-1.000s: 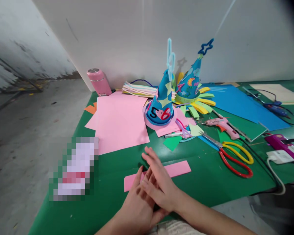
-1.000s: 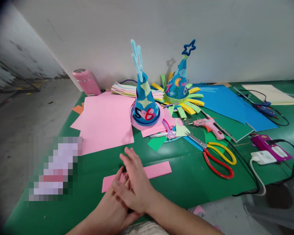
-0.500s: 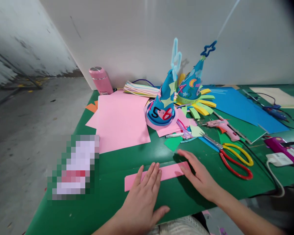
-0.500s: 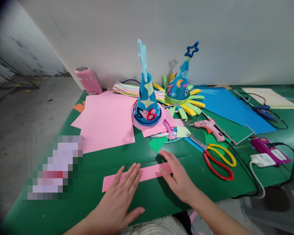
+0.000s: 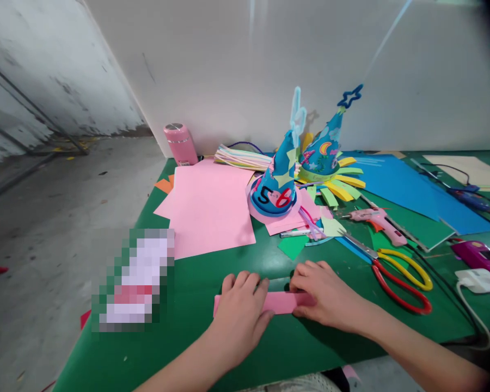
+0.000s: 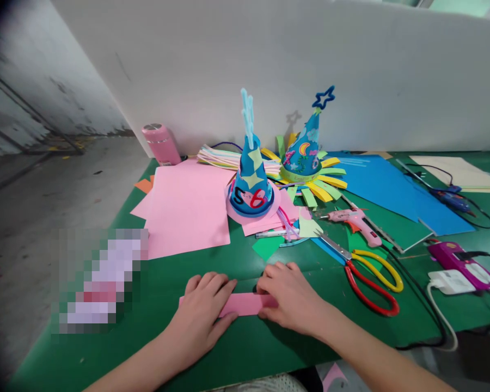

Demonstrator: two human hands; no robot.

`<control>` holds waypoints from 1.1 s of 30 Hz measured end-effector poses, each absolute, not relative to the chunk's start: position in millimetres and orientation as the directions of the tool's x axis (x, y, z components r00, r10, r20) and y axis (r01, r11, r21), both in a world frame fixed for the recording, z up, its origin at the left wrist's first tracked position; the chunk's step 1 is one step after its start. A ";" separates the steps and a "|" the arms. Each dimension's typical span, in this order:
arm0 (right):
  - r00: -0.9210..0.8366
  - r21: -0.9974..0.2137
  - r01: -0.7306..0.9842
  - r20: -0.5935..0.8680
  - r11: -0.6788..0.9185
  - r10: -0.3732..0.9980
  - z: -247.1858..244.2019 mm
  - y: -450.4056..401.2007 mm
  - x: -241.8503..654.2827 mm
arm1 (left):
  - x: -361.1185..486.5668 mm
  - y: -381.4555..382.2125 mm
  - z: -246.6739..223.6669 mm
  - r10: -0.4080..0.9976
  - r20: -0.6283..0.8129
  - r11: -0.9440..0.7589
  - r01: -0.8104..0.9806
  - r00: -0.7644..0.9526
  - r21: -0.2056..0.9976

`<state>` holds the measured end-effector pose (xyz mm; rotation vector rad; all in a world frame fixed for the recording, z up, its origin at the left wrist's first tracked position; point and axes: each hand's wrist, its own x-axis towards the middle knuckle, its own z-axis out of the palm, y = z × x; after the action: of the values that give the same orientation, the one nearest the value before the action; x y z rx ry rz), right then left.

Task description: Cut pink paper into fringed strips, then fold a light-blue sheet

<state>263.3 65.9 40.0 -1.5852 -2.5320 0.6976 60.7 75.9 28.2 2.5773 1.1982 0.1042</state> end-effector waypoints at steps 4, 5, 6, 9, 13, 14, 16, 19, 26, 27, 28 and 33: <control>-0.457 -0.425 0.834 -0.177 0.351 0.872 43.5 59.3 260.6 | 68.0 92.7 46.9 0.681 -0.181 -0.662 0.702 0.710 0.261; -0.454 -0.431 0.834 -0.179 0.345 0.873 44.5 57.8 259.8 | 69.4 94.9 48.8 0.655 -0.199 -0.682 0.684 0.729 0.261; -0.449 -0.437 0.834 -0.181 0.337 0.875 45.4 56.5 259.1 | 70.5 96.4 49.7 0.633 -0.211 -0.696 0.666 0.745 0.268; -0.440 -0.503 0.806 -0.158 0.311 0.884 47.9 55.1 256.9 | 72.6 98.3 51.9 0.593 -0.223 -0.710 0.633 0.774 0.308; -0.417 -0.651 0.714 -0.101 0.258 0.903 51.2 63.4 256.3 | 67.2 100.6 68.6 0.642 -0.090 -0.731 0.644 0.761 0.225; -0.392 -0.676 0.699 -0.091 0.233 0.915 52.5 67.2 256.2 | 63.9 101.3 75.0 0.689 0.036 -0.718 0.675 0.724 0.168; -0.318 -0.737 0.653 -0.059 0.173 0.946 55.5 75.4 254.0 | 56.5 102.0 86.0 0.730 0.385 -0.652 0.744 0.564 0.145; -0.204 -0.834 0.540 0.005 0.116 0.979 59.6 85.4 242.5 | 50.1 102.9 90.0 0.785 0.541 -0.566 0.704 0.301 0.429; -0.102 -0.999 0.018 0.032 0.034 0.994 58.5 94.7 201.5 | 69.9 114.1 65.3 0.969 -0.072 0.071 0.013 0.237 0.997; -0.121 -0.999 -0.003 0.033 0.032 0.992 57.8 95.4 198.7 | 72.9 114.6 62.9 0.972 -0.095 0.112 -0.070 0.213 0.991; -0.149 -1.000 -0.028 0.016 0.012 0.989 56.8 95.8 196.9 | 75.2 114.7 60.7 0.974 -0.121 0.151 -0.148 0.193 0.977; -0.258 -0.981 -0.069 -0.160 -0.184 0.953 46.3 95.6 194.4 | 80.0 110.2 50.7 0.942 -0.280 0.328 -0.328 0.185 0.886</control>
<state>194.4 95.6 46.3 -1.1351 -1.2341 1.5697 80.0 110.2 50.7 0.7822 0.9849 1.0369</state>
